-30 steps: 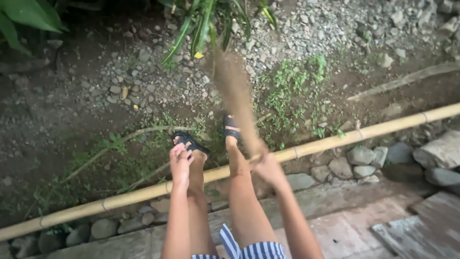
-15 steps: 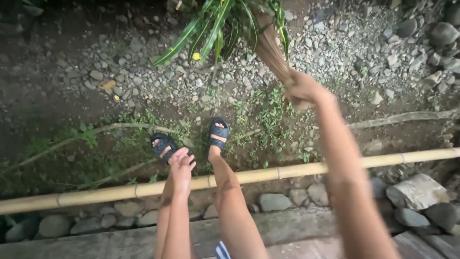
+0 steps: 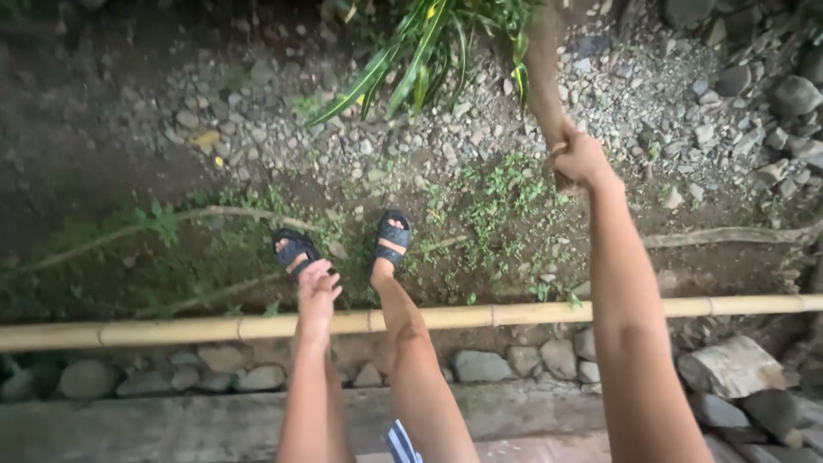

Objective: Sweep leaves and debris in an outdoor yard area using a broom.

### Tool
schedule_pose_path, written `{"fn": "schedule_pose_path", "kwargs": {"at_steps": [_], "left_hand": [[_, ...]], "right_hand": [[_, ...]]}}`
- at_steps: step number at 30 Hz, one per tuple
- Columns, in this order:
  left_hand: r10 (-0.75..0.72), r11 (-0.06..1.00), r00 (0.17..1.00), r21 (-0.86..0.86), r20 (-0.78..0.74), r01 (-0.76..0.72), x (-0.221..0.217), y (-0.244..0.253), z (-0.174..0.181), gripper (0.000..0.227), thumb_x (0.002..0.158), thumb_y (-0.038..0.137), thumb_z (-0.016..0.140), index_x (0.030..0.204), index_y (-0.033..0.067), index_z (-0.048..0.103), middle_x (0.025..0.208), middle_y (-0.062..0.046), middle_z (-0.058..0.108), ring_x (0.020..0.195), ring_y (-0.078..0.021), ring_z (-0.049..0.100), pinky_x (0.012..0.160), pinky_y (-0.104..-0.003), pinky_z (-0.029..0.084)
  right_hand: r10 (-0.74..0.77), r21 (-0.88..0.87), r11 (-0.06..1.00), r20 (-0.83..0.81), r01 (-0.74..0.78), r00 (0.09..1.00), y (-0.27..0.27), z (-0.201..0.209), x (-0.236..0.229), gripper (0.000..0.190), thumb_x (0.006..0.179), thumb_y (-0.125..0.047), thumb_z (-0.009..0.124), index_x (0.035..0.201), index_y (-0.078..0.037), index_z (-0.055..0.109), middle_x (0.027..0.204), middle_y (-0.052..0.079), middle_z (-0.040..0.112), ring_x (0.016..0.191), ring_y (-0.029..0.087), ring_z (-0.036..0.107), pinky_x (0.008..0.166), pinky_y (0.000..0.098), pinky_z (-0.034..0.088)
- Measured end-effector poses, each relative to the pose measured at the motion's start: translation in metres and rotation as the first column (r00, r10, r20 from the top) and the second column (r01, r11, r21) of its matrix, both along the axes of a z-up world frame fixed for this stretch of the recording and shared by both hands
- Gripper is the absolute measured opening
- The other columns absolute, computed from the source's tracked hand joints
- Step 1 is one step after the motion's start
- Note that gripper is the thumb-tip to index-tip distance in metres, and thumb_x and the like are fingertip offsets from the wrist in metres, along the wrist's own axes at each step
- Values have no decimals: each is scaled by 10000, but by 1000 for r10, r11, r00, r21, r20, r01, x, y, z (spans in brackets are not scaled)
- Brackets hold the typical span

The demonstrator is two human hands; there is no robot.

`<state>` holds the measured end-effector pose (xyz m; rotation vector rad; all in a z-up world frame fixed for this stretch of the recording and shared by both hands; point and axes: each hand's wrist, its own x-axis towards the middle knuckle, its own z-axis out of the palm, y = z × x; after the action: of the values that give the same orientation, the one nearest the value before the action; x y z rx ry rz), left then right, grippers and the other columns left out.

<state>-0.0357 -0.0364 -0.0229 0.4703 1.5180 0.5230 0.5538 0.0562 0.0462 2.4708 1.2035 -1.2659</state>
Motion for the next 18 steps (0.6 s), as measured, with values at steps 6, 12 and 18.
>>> {"fn": "schedule_pose_path", "kwargs": {"at_steps": [6,12,18], "left_hand": [[28,996,997,-79,-69,-33,-11,-14,0,352,1020,164,536,1363,88,510,1374,-135,586,1142,-245,627,920,-386,551],[-29,998,999,-60,-29,27,14,-15,-8,390,991,106,511,1379,91,483,1398,-96,564,1151,-226,636,907,-356,564],[-60,998,994,0,-91,60,34,-29,-9,347,1039,101,501,1383,59,506,1372,-113,588,1088,-213,641,824,-316,541]], "right_hand": [[87,-221,958,-382,-183,920,7,134,25,1040,667,-119,708,1591,-371,302,1013,126,783,770,132,706,738,297,587],[-134,-246,961,-4,129,991,19,173,7,813,872,-139,639,1635,-264,387,1035,184,737,667,219,630,598,359,568],[460,-329,871,278,-366,843,47,38,30,709,860,-125,756,1498,-209,457,1019,127,700,673,169,545,621,293,539]]}}
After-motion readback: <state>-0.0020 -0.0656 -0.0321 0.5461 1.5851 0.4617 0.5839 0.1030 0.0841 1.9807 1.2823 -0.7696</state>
